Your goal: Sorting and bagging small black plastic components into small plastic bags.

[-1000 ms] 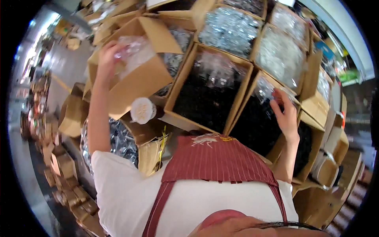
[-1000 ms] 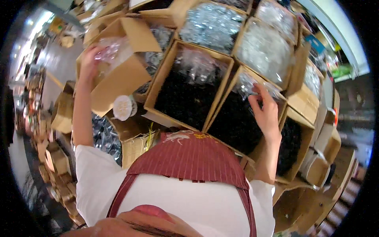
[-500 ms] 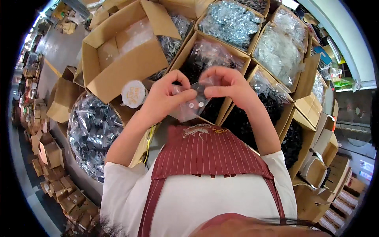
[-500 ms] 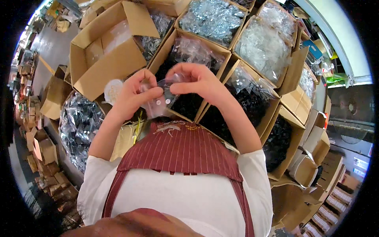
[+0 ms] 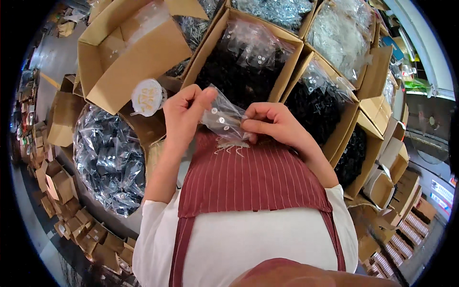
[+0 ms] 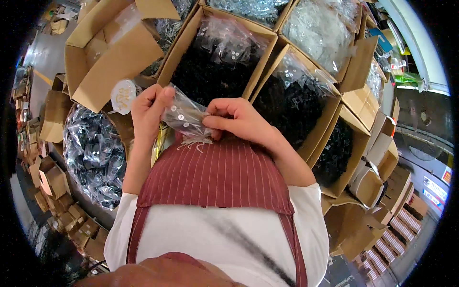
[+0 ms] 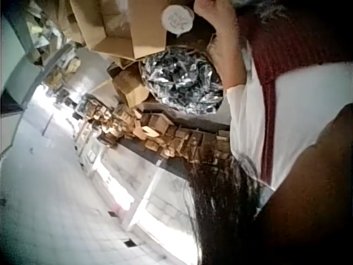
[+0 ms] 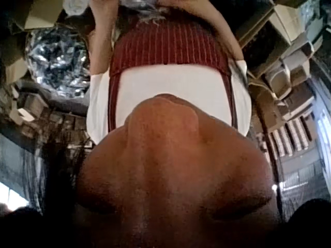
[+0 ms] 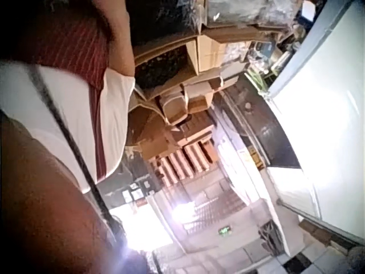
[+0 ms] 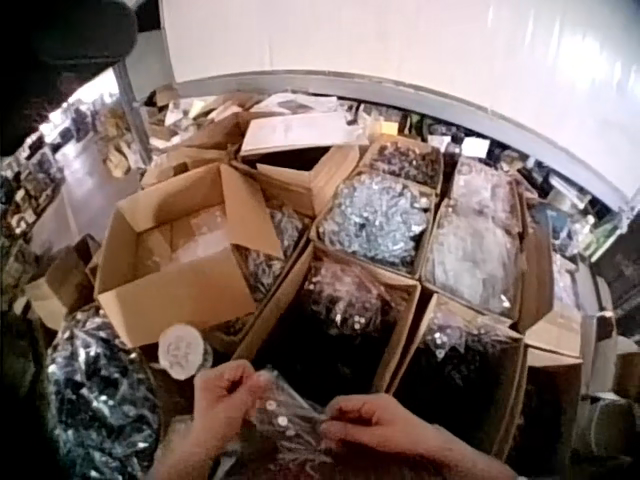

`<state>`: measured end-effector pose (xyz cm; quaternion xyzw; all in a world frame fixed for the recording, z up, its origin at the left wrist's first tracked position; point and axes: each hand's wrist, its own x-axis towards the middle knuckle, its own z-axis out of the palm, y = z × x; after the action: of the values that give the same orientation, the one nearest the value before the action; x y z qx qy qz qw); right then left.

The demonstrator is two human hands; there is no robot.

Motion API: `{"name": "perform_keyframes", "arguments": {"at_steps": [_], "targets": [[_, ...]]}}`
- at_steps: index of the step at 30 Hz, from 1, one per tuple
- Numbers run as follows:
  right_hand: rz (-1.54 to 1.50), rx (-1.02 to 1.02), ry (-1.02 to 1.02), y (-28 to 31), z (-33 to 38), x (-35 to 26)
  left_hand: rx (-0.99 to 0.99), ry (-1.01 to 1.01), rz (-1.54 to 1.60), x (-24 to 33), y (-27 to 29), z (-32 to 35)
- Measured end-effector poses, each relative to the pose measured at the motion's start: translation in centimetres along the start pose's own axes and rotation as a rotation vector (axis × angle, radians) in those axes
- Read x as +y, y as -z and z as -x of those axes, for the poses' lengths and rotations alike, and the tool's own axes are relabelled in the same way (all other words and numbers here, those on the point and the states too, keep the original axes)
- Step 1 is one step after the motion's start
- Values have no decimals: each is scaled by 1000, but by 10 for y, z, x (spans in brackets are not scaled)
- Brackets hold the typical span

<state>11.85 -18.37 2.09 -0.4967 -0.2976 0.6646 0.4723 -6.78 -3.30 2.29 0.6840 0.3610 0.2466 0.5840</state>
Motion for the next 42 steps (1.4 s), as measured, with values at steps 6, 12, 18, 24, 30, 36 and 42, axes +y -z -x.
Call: {"name": "perform_keyframes", "arguments": {"at_steps": [6, 12, 18, 24, 30, 36, 42], "targets": [[101, 128, 2, 8, -3, 14, -120, 36, 182, -1, -11, -8], [727, 383, 702, 11, -6, -13, 4, -144, -249, 1, -20, -3], [1211, 192, 755, 7, -12, -39, -45, -575, -602, 1, -27, -13], [1425, 74, 626, 6, -27, -10, 141, -798, -964, -5, -25, -20], [1002, 224, 473, 33, -94, 15, 28, -266, -754, -54, -10, -7], [1397, -79, -119, 47, -126, 85, 29, -117, -485, -55, -6, 9], [1455, 119, -61, 32, -101, 49, 48, -55, -295, -53, -7, 17]]}}
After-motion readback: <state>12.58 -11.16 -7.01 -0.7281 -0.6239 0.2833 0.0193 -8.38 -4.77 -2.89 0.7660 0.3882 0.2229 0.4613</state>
